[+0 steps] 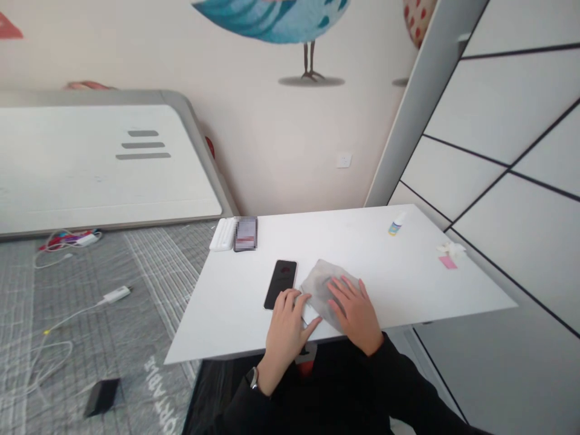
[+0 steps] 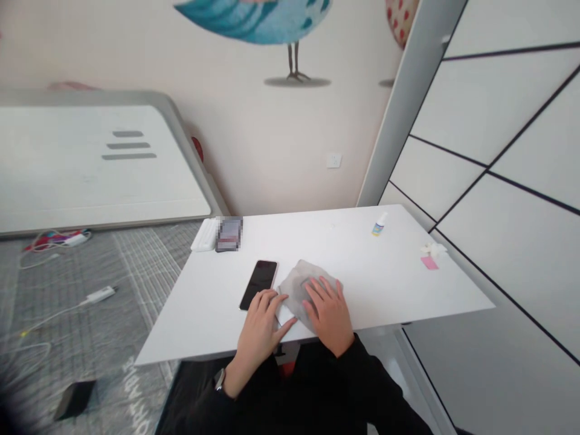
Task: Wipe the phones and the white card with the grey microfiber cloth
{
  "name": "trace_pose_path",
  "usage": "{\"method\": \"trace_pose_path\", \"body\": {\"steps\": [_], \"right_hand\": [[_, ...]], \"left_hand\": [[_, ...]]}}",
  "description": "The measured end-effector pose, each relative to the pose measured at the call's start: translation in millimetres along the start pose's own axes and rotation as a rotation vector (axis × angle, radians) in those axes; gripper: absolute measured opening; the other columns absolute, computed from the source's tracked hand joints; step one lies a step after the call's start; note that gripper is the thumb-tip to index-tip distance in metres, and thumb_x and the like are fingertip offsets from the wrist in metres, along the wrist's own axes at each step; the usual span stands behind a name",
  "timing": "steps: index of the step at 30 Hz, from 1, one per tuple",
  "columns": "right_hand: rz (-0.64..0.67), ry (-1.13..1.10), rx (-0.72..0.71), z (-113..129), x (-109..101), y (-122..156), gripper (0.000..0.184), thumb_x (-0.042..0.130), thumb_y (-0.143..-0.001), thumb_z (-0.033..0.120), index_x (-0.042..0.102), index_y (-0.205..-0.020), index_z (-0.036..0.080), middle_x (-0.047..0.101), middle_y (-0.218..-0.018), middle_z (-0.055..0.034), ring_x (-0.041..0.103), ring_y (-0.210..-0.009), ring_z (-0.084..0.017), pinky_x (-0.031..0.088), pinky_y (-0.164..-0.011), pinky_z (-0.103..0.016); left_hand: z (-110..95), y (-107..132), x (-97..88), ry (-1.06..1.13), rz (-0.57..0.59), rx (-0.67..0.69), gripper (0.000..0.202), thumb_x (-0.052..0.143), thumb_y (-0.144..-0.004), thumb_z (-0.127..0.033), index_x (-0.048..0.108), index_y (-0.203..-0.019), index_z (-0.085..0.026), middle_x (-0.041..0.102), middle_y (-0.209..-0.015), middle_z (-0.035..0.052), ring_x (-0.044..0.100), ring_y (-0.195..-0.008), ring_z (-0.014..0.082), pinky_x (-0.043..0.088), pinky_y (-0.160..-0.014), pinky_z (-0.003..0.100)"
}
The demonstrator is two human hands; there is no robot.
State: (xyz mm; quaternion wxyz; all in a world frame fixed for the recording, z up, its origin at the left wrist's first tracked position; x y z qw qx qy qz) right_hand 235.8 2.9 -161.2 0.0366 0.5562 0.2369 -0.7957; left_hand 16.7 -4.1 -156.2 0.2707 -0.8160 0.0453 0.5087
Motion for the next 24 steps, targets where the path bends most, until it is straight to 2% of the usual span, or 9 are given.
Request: {"method": "trace_pose_path", "body": {"steps": [4, 7, 12, 14, 17, 19, 24], "right_hand": [[-0.046, 0.006, -0.047, -3.3, 0.1, -11.2, 0.043, 0.067, -0.103, 0.037, 0.060, -0.143, 0.022, 0.055, -0.154, -0.0120, 0.053, -0.141, -0.033, 0.042, -0.117, -0.062], [-0.032, 0.012, -0.106, 3.6, 3.3, -14.8, 0.042, 0.068, -0.103, 0.038, 0.060, -0.141, 0.022, 0.056, -0.151, -0.0120, 0.058, -0.133, -0.032, 0.049, -0.111, -0.058], [0.044, 0.014, -0.245, 20.7, 9.5, -7.4, 0.044, 0.068, -0.102, 0.042, 0.060, -0.141, 0.021, 0.058, -0.148, -0.0120, 0.061, -0.129, -0.031, 0.053, -0.107, -0.056], [0.038, 0.024, -0.226, 17.3, 7.9, -6.1, 0.042, 0.068, -0.103, 0.042, 0.061, -0.139, 0.022, 0.058, -0.147, -0.0118, 0.062, -0.127, -0.030, 0.053, -0.106, -0.055], [-0.022, 0.054, -0.104, 2.4, 2.1, -5.9, 0.041, 0.068, -0.103, 0.040, 0.061, -0.139, 0.021, 0.059, -0.145, -0.0118, 0.063, -0.124, -0.029, 0.055, -0.104, -0.054], [-0.042, 0.060, -0.071, -6.3, -0.6, -2.8, 0.041, 0.068, -0.103, 0.040, 0.061, -0.138, 0.020, 0.060, -0.143, -0.0116, 0.064, -0.123, -0.029, 0.056, -0.102, -0.053], [-0.012, 0.019, -0.174, -7.6, -0.1, 12.2, 0.040, 0.068, -0.103, 0.040, 0.061, -0.138, 0.021, 0.061, -0.142, -0.0114, 0.065, -0.121, -0.028, 0.057, -0.101, -0.052]], "left_hand": [[-1.5, 0.3, 0.8, -0.020, -0.045, 0.032, 0.038, 0.069, -0.098, -0.045, 0.065, -0.126, -0.019, 0.065, -0.132, 0.0101, 0.063, -0.122, 0.0282, 0.054, -0.104, 0.054], [-1.5, -0.4, 2.2, -0.037, -0.076, 0.052, 0.039, 0.069, -0.098, -0.045, 0.065, -0.126, -0.018, 0.066, -0.131, 0.0100, 0.065, -0.119, 0.0275, 0.055, -0.102, 0.053], [0.6, -0.7, 6.5, -0.066, -0.114, 0.056, 0.042, 0.069, -0.099, -0.045, 0.063, -0.130, -0.018, 0.065, -0.133, 0.0104, 0.066, -0.117, 0.0270, 0.057, -0.099, 0.052], [1.8, -0.2, 8.5, -0.077, -0.120, 0.056, 0.042, 0.069, -0.099, -0.045, 0.063, -0.132, -0.019, 0.065, -0.134, 0.0106, 0.066, -0.117, 0.0271, 0.057, -0.099, 0.052], [3.1, 0.1, 10.4, -0.089, -0.123, 0.055, 0.043, 0.069, -0.099, -0.045, 0.062, -0.134, -0.019, 0.064, -0.135, 0.0108, 0.066, -0.118, 0.0272, 0.057, -0.099, 0.051], [3.2, -0.2, 10.6, -0.090, -0.122, 0.056, 0.044, 0.069, -0.099, -0.044, 0.061, -0.134, -0.019, 0.064, -0.135, 0.0109, 0.066, -0.118, 0.0272, 0.058, -0.099, 0.051], [0.5, -1.3, 7.6, -0.093, -0.113, 0.072, 0.043, 0.069, -0.099, -0.044, 0.061, -0.134, -0.019, 0.064, -0.136, 0.0109, 0.066, -0.118, 0.0273, 0.058, -0.099, 0.051]]}}
Point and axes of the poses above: each hand's wrist, its own y-axis away from the middle knuckle, its own x-axis out of the palm, z = x × y, the point moved 1 cm from there along -y, towards the middle knuckle
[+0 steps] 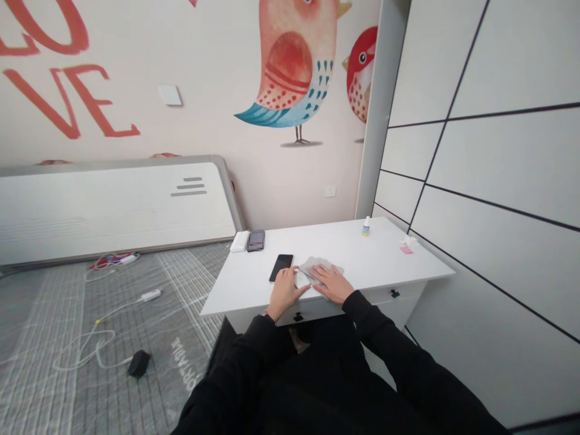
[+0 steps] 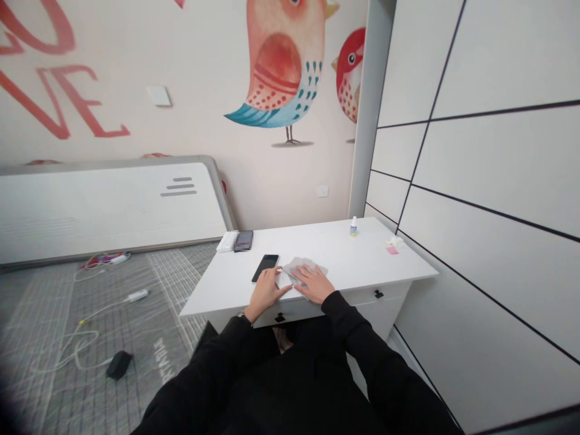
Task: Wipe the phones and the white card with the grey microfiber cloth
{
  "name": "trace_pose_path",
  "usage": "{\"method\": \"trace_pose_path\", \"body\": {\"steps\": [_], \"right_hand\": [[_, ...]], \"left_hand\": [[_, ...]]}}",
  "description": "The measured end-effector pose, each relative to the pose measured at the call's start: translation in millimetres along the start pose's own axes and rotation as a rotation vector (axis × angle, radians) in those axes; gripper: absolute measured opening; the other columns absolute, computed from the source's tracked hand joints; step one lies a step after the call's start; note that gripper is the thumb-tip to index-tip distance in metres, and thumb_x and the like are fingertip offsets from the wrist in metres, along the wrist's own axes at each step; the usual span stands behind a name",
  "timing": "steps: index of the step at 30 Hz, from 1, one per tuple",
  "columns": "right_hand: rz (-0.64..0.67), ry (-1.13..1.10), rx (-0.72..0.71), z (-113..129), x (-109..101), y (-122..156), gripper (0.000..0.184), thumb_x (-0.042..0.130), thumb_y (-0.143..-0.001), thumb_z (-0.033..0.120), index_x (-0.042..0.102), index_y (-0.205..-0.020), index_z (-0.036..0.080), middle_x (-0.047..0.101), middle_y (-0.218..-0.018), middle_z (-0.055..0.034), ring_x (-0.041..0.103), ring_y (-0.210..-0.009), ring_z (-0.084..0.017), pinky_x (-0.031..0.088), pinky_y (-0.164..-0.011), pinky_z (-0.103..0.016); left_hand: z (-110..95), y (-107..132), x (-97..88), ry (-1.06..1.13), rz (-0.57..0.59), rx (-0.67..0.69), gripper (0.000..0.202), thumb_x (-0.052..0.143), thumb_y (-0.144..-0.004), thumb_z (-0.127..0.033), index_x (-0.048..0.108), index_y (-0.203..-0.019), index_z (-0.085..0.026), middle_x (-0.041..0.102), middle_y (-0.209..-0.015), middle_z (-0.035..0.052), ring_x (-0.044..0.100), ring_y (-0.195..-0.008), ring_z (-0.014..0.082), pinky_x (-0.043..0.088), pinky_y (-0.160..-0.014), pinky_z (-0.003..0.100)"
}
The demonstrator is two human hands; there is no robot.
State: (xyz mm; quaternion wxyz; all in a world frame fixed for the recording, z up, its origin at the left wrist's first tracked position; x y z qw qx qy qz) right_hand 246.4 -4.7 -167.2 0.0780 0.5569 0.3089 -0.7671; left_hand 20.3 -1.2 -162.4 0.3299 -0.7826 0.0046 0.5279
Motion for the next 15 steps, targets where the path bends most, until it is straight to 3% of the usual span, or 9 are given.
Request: {"method": "trace_pose_path", "body": {"steps": [9, 12, 15], "right_hand": [[-0.120, -0.142, 0.049, 1.4, -9.6, -11.8, 0.038, 0.068, -0.103, 0.039, 0.062, -0.136, 0.020, 0.062, -0.141, -0.0112, 0.065, -0.120, -0.027, 0.057, -0.101, -0.051], [-0.178, -0.199, 0.127, -5.3, -7.8, 19.6, 0.039, 0.067, -0.103, 0.039, 0.062, -0.137, 0.021, 0.061, -0.143, -0.0114, 0.065, -0.122, -0.028, 0.057, -0.102, -0.051], [-0.166, -0.225, 0.195, -3.0, 3.4, 79.6, 0.038, 0.067, -0.103, 0.039, 0.062, -0.136, 0.020, 0.062, -0.139, -0.0111, 0.066, -0.118, -0.027, 0.058, -0.099, -0.050]], "left_hand": [[-5.0, -1.1, -6.1, -0.037, 0.026, 0.071, 0.045, 0.068, -0.100, -0.044, 0.060, -0.136, -0.020, 0.064, -0.136, 0.0110, 0.066, -0.117, 0.0270, 0.058, -0.099, 0.051], [-4.0, 0.2, -2.8, -0.023, 0.044, 0.059, 0.044, 0.068, -0.100, -0.045, 0.061, -0.136, -0.020, 0.063, -0.138, 0.0111, 0.065, -0.119, 0.0272, 0.057, -0.100, 0.052], [-2.9, 1.0, 0.7, 0.001, 0.062, 0.039, 0.044, 0.067, -0.100, -0.045, 0.061, -0.136, -0.021, 0.063, -0.139, 0.0112, 0.065, -0.120, 0.0275, 0.056, -0.102, 0.052]]}}
Point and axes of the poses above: each hand's wrist, its own y-axis away from the middle knuckle, its own x-axis out of the palm, z = x × y, the point moved 1 cm from there along -y, towards the middle knuckle
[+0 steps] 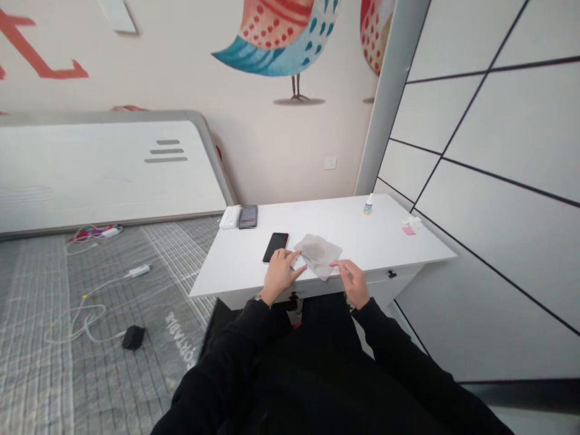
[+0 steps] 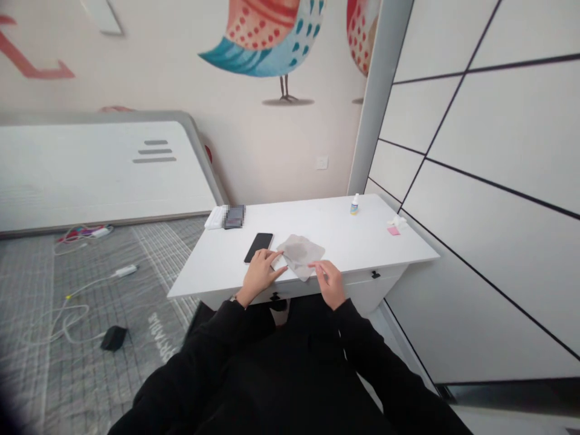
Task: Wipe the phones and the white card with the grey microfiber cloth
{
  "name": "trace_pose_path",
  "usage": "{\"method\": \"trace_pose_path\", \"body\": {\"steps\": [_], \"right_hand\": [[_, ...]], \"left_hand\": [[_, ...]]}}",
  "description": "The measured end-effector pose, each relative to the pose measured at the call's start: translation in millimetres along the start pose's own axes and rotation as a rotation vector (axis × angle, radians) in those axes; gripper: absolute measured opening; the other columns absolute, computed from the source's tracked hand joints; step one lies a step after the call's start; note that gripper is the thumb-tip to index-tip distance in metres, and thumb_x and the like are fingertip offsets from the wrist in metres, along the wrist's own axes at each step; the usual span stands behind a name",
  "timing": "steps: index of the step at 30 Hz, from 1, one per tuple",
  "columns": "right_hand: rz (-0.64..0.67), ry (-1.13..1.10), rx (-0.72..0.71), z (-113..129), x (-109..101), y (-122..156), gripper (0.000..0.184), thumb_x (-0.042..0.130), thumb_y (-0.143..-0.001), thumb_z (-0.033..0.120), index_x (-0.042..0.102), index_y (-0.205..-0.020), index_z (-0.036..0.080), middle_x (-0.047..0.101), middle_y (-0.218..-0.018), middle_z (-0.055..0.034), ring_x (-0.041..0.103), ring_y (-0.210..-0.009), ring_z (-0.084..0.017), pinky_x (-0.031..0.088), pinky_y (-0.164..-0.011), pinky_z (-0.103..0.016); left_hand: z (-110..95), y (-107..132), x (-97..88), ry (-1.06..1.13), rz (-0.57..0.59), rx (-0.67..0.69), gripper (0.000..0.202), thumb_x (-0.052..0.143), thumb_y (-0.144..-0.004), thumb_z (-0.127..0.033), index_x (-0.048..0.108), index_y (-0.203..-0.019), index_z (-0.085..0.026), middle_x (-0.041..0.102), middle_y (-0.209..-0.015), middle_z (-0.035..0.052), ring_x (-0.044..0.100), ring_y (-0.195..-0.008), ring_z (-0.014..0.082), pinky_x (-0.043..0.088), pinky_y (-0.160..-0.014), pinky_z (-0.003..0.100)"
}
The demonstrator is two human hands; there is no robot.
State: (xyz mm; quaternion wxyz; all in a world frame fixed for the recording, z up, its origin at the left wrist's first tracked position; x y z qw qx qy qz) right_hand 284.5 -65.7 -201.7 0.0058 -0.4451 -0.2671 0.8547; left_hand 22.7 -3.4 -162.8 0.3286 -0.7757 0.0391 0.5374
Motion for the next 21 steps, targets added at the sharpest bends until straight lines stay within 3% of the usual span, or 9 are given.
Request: {"method": "trace_pose_path", "body": {"steps": [3, 6, 11, 17, 21], "right_hand": [[0.112, -0.005, 0.019, -0.1, 14.0, 60.9, 0.034, 0.067, -0.104, 0.039, 0.064, -0.132, 0.020, 0.065, -0.134, -0.0101, 0.068, -0.112, -0.024, 0.060, -0.095, -0.046], [0.265, -0.008, -0.005, 8.1, 44.1, 92.2, 0.036, 0.067, -0.103, 0.039, 0.063, -0.133, 0.020, 0.064, -0.136, -0.0105, 0.068, -0.114, -0.025, 0.060, -0.096, -0.047], [0.553, -0.070, -0.103, 13.9, 83.5, 89.2, 0.034, 0.067, -0.104, 0.040, 0.064, -0.132, 0.022, 0.064, -0.137, -0.0104, 0.067, -0.114, -0.025, 0.060, -0.096, -0.046], [0.745, -0.107, -0.049, 11.6, 82.4, 80.0, 0.036, 0.067, -0.103, 0.039, 0.064, -0.134, 0.021, 0.063, -0.139, -0.0107, 0.066, -0.117, -0.026, 0.058, -0.099, -0.048], [0.793, -0.140, 0.046, 16.9, 77.7, 70.9, 0.038, 0.068, -0.103, 0.039, 0.063, -0.136, 0.021, 0.061, -0.142, -0.0113, 0.065, -0.121, -0.028, 0.057, -0.102, -0.051]], "left_hand": [[-1.0, -0.5, 0.3, 0.024, 0.008, -0.021, 0.044, 0.067, -0.100, -0.045, 0.061, -0.136, -0.021, 0.062, -0.140, 0.0114, 0.064, -0.122, 0.0280, 0.055, -0.103, 0.053], [-3.1, -1.6, -1.9, 0.043, 0.011, -0.036, 0.044, 0.067, -0.100, -0.046, 0.061, -0.137, -0.022, 0.061, -0.142, 0.0115, 0.063, -0.124, 0.0285, 0.054, -0.105, 0.054], [-4.7, -2.7, -5.7, 0.060, 0.031, -0.052, 0.046, 0.067, -0.100, -0.045, 0.059, -0.139, -0.022, 0.060, -0.143, 0.0118, 0.062, -0.126, 0.0294, 0.053, -0.106, 0.055], [-4.6, -2.8, -7.0, 0.088, 0.054, -0.080, 0.048, 0.067, -0.100, -0.046, 0.058, -0.141, -0.023, 0.059, -0.144, 0.0121, 0.060, -0.129, 0.0304, 0.053, -0.107, 0.056], [-4.1, -3.0, -7.6, 0.109, 0.060, -0.096, 0.049, 0.067, -0.100, -0.045, 0.057, -0.142, -0.023, 0.058, -0.145, 0.0123, 0.058, -0.132, 0.0316, 0.052, -0.108, 0.057]]}}
Point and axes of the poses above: each hand's wrist, its own y-axis away from the middle knuckle, its own x-axis out of the palm, z = x × y, the point moved 1 cm from there along -y, towards the middle knuckle
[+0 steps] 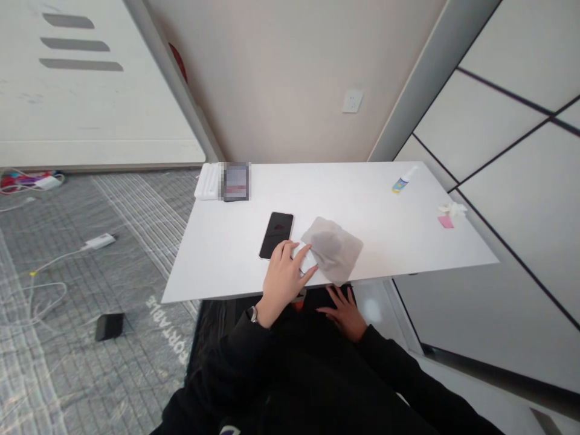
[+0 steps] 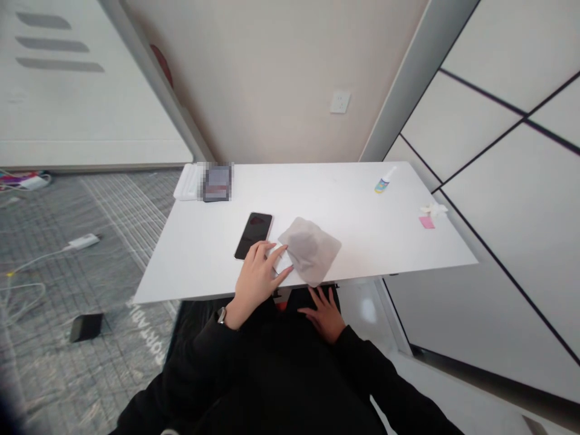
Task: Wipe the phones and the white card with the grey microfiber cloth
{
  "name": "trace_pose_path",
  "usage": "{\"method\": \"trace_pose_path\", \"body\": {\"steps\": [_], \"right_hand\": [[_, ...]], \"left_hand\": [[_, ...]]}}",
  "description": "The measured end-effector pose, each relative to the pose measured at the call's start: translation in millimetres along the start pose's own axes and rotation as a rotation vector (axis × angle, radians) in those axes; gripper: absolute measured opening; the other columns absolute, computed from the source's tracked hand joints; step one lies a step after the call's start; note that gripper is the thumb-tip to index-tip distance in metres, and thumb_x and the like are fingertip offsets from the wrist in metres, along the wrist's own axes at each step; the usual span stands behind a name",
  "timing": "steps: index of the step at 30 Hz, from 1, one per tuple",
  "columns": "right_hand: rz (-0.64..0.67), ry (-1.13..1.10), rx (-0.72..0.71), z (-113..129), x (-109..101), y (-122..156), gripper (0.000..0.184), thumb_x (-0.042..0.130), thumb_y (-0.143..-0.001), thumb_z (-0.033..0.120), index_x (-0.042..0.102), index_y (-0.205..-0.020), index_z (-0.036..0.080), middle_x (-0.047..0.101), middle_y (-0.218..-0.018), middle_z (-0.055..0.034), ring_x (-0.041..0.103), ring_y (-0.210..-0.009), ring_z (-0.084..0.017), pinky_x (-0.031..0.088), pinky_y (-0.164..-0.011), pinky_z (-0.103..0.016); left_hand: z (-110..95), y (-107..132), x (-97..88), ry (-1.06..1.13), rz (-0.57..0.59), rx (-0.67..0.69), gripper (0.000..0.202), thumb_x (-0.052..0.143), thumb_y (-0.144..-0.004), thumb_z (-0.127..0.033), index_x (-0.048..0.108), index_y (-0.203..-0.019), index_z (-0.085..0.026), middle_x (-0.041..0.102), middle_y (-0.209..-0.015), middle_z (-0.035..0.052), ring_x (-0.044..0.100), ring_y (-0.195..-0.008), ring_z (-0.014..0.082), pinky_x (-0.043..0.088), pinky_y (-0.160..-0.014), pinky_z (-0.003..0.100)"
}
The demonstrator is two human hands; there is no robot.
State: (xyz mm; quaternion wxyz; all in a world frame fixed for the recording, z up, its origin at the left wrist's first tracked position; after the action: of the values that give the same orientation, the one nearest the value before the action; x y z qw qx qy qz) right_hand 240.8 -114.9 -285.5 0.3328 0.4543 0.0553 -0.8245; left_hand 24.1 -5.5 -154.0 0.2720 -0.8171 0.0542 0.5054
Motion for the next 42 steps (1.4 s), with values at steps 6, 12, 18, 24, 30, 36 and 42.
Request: {"method": "trace_pose_path", "body": {"steps": [6, 12, 18, 24, 30, 36, 42], "right_hand": [[0.045, -0.210, -0.079, 33.0, -53.7, 9.7, 0.030, 0.066, -0.105, 0.036, 0.067, -0.128, 0.018, 0.070, -0.129, -0.0095, 0.071, -0.111, -0.024, 0.061, -0.096, -0.046], [-0.133, -0.311, -0.136, 61.1, -147.5, 18.5, 0.033, 0.043, -0.114, 0.035, 0.074, -0.121, 0.028, 0.079, -0.112, -0.0018, 0.074, -0.105, -0.016, 0.060, -0.094, -0.029], [-0.418, -0.079, -0.050, 31.9, -178.1, -24.3, 0.045, 0.061, -0.106, 0.036, 0.059, -0.150, 0.024, 0.065, -0.145, -0.0117, 0.057, -0.135, -0.032, 0.044, -0.118, -0.055], [-0.553, 0.083, -0.016, 16.0, -177.9, -49.3, 0.031, 0.056, -0.106, 0.028, 0.069, -0.135, 0.025, 0.071, -0.130, -0.0095, 0.061, -0.124, -0.030, 0.050, -0.111, -0.051], [-0.660, 0.197, 0.018, 12.7, -180.6, -59.7, 0.036, 0.055, -0.105, 0.026, 0.060, -0.139, 0.018, 0.059, -0.149, -0.0166, 0.052, -0.141, -0.032, 0.042, -0.120, -0.055], [-0.472, 0.289, -0.034, 28.8, -172.3, -63.9, 0.052, 0.048, -0.110, 0.033, 0.044, -0.160, 0.020, 0.045, -0.166, -0.0109, 0.036, -0.157, -0.032, 0.022, -0.129, -0.060], [-0.384, 0.314, -0.037, 30.6, -170.2, -60.6, 0.062, 0.047, -0.109, 0.053, 0.037, -0.165, 0.027, 0.040, -0.169, -0.0089, 0.036, -0.157, -0.032, 0.024, -0.128, -0.060]], "left_hand": [[1.1, -0.5, -2.4, 0.031, 0.002, -0.021, 0.044, 0.068, -0.099, -0.047, 0.061, -0.131, -0.018, 0.062, -0.135, 0.0123, 0.057, -0.133, 0.0321, 0.051, -0.109, 0.057], [1.3, -3.2, -3.3, 0.058, 0.039, -0.054, 0.047, 0.072, -0.096, -0.047, 0.057, -0.125, -0.014, 0.064, -0.130, 0.0174, 0.054, -0.134, 0.0356, 0.040, -0.121, 0.059], [2.3, -5.6, -3.7, 0.070, 0.079, -0.084, 0.057, 0.071, -0.097, -0.047, 0.050, -0.139, -0.014, 0.063, -0.135, 0.0174, 0.053, -0.135, 0.0362, 0.038, -0.121, 0.062], [2.3, -5.1, -3.9, 0.074, 0.100, -0.089, 0.064, 0.069, -0.098, -0.049, 0.046, -0.146, -0.014, 0.062, -0.136, 0.0179, 0.053, -0.136, 0.0363, 0.038, -0.122, 0.060], [1.9, -3.4, -3.0, 0.064, 0.094, -0.092, 0.069, 0.069, -0.098, -0.049, 0.043, -0.149, -0.012, 0.062, -0.137, 0.0183, 0.052, -0.137, 0.0364, 0.036, -0.123, 0.058], [0.5, -4.1, -7.4, 0.057, 0.149, -0.095, 0.076, 0.065, -0.098, -0.041, 0.031, -0.159, -0.012, 0.055, -0.148, 0.0201, 0.045, -0.146, 0.0380, 0.026, -0.127, 0.064], [3.1, -3.0, -9.7, 0.050, 0.176, -0.081, 0.078, 0.063, -0.098, -0.038, 0.026, -0.161, -0.010, 0.053, -0.152, 0.0228, 0.041, -0.150, 0.0381, 0.022, -0.128, 0.065]]}}
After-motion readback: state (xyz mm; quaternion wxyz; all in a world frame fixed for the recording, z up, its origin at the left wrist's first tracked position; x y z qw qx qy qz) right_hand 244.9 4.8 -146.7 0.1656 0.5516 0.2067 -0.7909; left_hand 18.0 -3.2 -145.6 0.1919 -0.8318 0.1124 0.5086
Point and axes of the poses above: each hand's wrist, its own y-axis away from the middle knuckle, its own x-axis out of the palm, z = x × y, the point moved 1 cm from there along -y, towards the middle knuckle
